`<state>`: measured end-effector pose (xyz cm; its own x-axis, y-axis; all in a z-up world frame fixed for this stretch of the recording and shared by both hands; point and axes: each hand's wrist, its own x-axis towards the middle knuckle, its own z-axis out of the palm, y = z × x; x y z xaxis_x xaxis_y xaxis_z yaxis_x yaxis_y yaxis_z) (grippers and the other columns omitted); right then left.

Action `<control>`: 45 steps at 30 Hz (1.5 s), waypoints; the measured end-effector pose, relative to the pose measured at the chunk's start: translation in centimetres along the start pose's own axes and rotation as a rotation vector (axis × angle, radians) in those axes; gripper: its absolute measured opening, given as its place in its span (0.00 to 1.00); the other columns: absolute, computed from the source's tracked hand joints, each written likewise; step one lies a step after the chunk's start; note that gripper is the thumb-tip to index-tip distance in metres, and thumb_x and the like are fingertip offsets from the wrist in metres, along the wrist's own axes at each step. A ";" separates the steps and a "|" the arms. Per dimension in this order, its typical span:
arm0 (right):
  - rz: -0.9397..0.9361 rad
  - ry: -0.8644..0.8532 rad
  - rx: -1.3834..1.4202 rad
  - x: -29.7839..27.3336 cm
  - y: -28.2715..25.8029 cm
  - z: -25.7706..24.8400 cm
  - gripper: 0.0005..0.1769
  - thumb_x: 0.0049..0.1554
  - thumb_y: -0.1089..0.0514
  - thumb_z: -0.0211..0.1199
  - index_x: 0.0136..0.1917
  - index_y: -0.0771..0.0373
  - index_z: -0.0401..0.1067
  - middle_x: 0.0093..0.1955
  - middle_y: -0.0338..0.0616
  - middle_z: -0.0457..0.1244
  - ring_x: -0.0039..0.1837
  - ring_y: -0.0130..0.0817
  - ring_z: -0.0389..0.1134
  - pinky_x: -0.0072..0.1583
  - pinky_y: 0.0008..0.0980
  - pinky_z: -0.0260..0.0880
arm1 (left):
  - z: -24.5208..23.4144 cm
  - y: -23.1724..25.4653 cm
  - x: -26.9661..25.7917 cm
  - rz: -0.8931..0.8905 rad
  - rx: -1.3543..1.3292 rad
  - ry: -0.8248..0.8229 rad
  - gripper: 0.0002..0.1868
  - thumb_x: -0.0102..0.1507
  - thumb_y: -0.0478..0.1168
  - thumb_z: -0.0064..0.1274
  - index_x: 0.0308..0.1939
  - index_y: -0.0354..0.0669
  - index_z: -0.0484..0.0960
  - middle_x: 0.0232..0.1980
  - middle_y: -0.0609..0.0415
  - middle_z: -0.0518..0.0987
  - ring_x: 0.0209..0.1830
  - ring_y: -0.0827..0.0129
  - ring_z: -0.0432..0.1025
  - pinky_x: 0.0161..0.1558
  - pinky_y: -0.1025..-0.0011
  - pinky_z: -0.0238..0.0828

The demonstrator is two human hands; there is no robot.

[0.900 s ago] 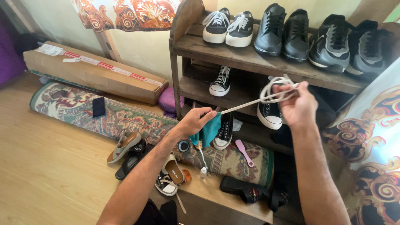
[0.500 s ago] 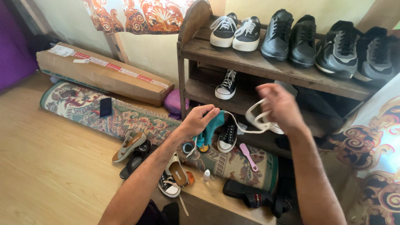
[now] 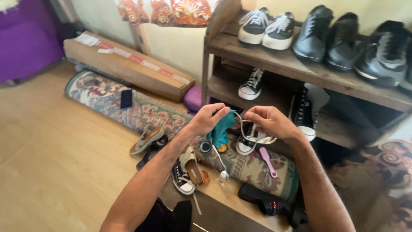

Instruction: The person laces a black and white sneaker by threading white laces through the eyelets and tying them. The person handles the shoe and laces by hand, working on the shoe while sitting on the floor.

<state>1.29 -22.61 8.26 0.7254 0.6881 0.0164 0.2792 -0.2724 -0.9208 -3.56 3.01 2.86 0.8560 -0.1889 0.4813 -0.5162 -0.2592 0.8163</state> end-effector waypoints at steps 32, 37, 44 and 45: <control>-0.218 0.668 1.071 5.3 -2.0 3.8 0.17 0.69 0.52 0.46 0.39 0.59 0.60 0.33 0.40 0.60 0.39 0.34 0.72 0.49 0.40 0.81 | -6.0 -4.0 -6.9 -0.166 0.190 0.049 0.20 0.72 0.52 0.46 0.36 0.39 0.79 0.27 0.61 0.75 0.28 0.79 0.68 0.32 0.72 0.68; -0.243 0.397 0.876 6.0 -1.6 3.6 0.14 0.72 0.52 0.55 0.44 0.56 0.63 0.29 0.30 0.51 0.28 0.22 0.53 0.28 0.24 0.51 | -5.8 -3.9 -7.0 -0.190 0.202 0.051 0.20 0.72 0.51 0.47 0.35 0.39 0.79 0.26 0.60 0.74 0.28 0.79 0.67 0.33 0.71 0.67; -0.053 0.086 -0.180 5.0 -4.6 8.4 0.22 0.59 0.51 0.64 0.65 0.57 0.71 0.30 0.35 0.63 0.31 0.21 0.59 0.32 0.26 0.57 | -6.1 -3.6 -6.8 -0.149 -0.046 0.124 0.19 0.73 0.50 0.46 0.36 0.40 0.79 0.28 0.66 0.74 0.29 0.84 0.66 0.30 0.77 0.66; -0.060 0.018 -0.283 5.4 -4.0 8.9 0.23 0.58 0.51 0.65 0.65 0.58 0.71 0.31 0.37 0.67 0.32 0.20 0.62 0.33 0.26 0.60 | -6.2 -3.3 -6.7 -0.148 -0.054 0.126 0.19 0.73 0.50 0.46 0.37 0.41 0.79 0.28 0.67 0.73 0.28 0.85 0.66 0.29 0.78 0.66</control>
<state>-1.52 -11.76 8.57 0.7123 0.6976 0.0770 0.4849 -0.4098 -0.7726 -7.42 10.98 -1.13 0.9212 -0.0319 0.3877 -0.3847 -0.2239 0.8955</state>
